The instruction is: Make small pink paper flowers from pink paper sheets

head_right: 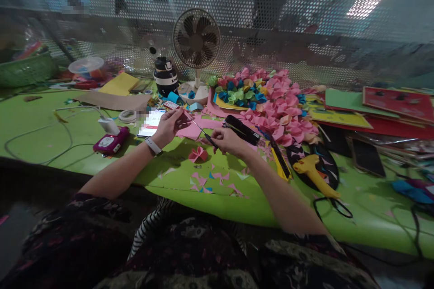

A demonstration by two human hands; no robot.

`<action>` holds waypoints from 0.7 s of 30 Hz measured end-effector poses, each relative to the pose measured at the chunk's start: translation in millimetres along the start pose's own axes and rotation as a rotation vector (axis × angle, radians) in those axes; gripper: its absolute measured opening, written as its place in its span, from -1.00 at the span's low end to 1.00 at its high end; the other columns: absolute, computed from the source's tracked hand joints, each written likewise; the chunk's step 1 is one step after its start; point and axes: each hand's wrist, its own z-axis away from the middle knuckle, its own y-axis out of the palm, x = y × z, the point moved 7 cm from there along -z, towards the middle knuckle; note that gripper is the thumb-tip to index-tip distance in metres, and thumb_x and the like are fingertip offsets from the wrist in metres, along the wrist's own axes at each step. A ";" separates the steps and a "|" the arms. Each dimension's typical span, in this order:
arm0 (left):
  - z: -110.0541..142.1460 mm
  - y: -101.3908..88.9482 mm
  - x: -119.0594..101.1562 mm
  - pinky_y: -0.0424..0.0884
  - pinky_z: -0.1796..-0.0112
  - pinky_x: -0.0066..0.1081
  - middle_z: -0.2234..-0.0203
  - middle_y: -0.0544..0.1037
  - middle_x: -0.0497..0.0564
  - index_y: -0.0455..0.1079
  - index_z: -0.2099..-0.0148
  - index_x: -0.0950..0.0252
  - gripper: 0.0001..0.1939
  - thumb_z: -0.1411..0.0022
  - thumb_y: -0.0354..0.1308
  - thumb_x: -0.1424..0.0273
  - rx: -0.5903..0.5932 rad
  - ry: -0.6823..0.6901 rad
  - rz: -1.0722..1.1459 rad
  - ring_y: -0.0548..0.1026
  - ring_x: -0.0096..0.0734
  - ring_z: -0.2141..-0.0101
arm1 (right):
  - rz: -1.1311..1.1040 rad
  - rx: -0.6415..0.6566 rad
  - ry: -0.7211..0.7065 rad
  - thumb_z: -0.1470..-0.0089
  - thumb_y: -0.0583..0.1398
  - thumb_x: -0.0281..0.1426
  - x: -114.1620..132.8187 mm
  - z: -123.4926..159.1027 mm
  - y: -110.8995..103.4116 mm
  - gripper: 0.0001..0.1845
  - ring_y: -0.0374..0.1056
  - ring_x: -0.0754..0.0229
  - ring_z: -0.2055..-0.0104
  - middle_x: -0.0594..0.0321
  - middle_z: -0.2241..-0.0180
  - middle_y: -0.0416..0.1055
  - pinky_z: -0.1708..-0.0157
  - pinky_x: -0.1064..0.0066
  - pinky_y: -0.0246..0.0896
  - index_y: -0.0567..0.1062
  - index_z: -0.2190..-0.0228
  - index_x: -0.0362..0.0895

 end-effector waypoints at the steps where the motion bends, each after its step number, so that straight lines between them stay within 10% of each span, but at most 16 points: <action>1: 0.0 0.2 0.3 0.57 0.25 -0.40 0.50 0.59 -0.03 0.43 0.38 0.34 -0.66 -0.07 0.42 0.19 0.009 0.004 0.005 0.63 -0.40 0.40 | -0.001 0.000 -0.002 0.32 0.40 0.15 -0.5 -0.4 0.0 -0.34 0.12 0.41 0.71 0.29 0.66 0.40 0.71 0.53 -0.04 0.35 0.51 -0.15; 21: 5.9 9.5 -1.4 0.57 0.30 -0.42 0.47 0.61 0.00 0.48 0.39 0.35 -0.66 -0.03 0.43 0.17 0.046 0.001 -0.008 0.62 -0.42 0.41 | -0.027 0.035 -0.024 0.24 0.40 0.10 -5.6 -2.6 1.6 -0.39 0.18 0.39 0.69 0.29 0.62 0.44 0.70 0.52 0.05 0.35 0.48 -0.14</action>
